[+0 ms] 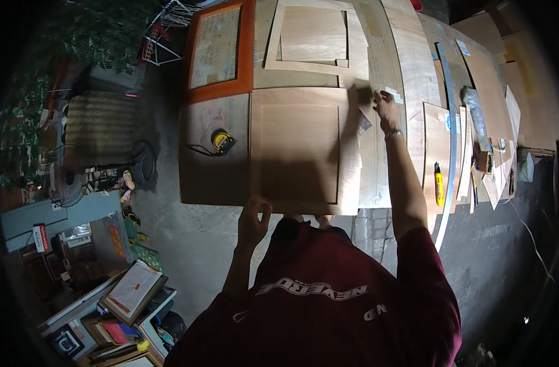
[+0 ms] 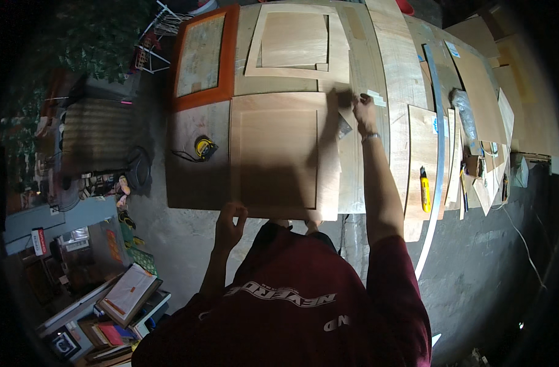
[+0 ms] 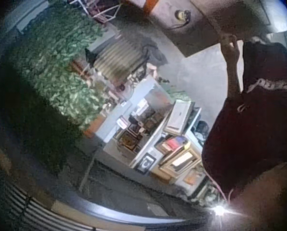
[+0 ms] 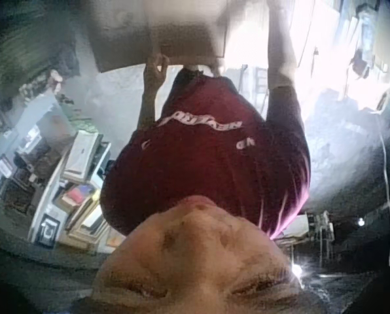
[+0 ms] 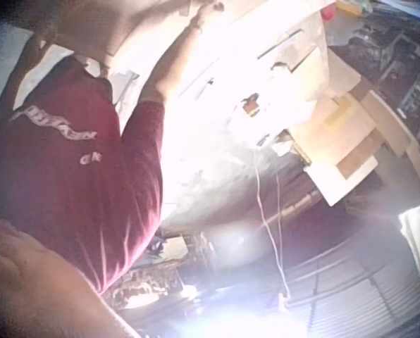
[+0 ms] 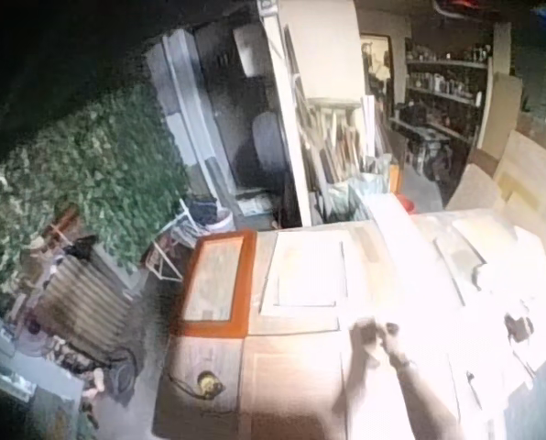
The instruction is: The person measures and marks a wooden board with a tape measure and pencil, then uses a utility knife and metal ruler to cut the board along the marked lines. The person handles multiple wooden pieces and tools on a cluttered workbench.
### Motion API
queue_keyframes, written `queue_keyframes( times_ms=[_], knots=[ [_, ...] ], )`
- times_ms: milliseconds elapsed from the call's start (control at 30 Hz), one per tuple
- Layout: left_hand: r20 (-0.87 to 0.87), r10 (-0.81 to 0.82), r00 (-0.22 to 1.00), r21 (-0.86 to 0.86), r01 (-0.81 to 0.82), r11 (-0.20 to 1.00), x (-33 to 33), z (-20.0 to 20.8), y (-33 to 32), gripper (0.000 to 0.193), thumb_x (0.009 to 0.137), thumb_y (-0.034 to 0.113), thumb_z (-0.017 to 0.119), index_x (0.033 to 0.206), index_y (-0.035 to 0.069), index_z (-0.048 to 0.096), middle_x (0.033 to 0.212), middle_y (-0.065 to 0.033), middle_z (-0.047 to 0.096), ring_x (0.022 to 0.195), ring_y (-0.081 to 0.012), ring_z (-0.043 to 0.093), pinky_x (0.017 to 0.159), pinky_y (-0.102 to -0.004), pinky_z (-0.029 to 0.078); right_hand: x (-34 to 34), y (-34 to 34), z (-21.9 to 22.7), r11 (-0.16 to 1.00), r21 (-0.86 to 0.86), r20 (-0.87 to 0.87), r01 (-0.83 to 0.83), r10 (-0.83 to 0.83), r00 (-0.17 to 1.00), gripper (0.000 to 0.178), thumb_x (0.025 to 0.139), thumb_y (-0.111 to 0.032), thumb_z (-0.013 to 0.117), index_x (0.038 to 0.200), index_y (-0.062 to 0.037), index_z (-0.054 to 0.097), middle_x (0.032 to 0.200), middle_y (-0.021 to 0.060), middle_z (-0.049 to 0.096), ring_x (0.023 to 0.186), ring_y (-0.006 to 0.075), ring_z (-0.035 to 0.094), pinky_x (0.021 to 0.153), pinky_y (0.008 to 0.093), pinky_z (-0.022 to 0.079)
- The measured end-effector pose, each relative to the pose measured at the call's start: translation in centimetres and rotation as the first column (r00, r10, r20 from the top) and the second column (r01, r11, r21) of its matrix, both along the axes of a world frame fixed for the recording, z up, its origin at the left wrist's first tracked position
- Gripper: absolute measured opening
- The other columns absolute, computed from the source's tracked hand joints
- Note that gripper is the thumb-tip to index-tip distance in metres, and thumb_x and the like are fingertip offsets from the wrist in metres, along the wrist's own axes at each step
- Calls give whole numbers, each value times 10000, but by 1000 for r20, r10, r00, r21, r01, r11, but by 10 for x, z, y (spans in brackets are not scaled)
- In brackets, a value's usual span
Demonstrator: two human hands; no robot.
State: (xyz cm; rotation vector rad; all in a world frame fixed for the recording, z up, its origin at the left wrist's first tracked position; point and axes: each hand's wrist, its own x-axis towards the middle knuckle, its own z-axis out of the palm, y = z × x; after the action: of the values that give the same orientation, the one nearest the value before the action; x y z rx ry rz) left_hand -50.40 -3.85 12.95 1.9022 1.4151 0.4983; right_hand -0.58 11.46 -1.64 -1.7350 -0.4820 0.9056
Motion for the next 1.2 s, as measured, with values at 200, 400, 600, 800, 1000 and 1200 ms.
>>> queue_keyframes(
  times_ms=[200,400,600,800,1000,1200],
  knots=[
    [-109,-273,956,110,284,952,-11,-23,40,233,927,177,708,1123,67,647,1091,-111,644,1060,-321,632,939,-435,504,50,84,-42,984,-159,165,81,-54,985,636,858,-396,769,1186,137,655,991,166,710,870,236,631,759,369,499],
    [-234,-663,711,92,695,713,18,-79,25,413,805,152,747,1175,51,593,1217,-136,569,1129,-336,564,980,-451,459,24,110,11,992,-121,-69,47,-56,996,291,938,-234,696,1050,34,721,962,113,704,835,215,667,659,348,543],
    [-170,-691,702,91,710,699,19,-92,21,324,778,190,735,1032,66,575,1026,-131,568,1004,-307,584,854,-435,477,6,90,96,942,292,-303,166,-74,950,227,965,-128,653,1100,54,635,991,148,677,980,312,713,808,445,652],
    [-79,-649,757,16,652,758,20,-36,22,459,788,315,808,1124,66,617,1030,-133,597,995,-328,622,853,-461,487,52,-39,153,811,476,-189,341,-284,940,247,1033,-124,562,1218,34,602,1052,119,689,942,233,693,921,455,606],
    [-217,-447,868,280,494,823,16,40,23,480,888,490,707,1119,78,625,1034,-122,617,982,-332,643,810,-460,514,61,-223,210,634,647,-50,424,-520,853,314,1054,-82,531,1350,22,544,961,34,628,842,110,596,879,306,560],
    [32,-390,920,602,294,743,-1,97,18,494,1010,451,494,1144,-13,600,1000,-184,626,862,-380,618,738,-480,484,35,-384,193,721,501,36,479,-570,821,353,1077,-96,498,1407,31,495,938,6,573,815,80,563,770,283,563]
  ],
)
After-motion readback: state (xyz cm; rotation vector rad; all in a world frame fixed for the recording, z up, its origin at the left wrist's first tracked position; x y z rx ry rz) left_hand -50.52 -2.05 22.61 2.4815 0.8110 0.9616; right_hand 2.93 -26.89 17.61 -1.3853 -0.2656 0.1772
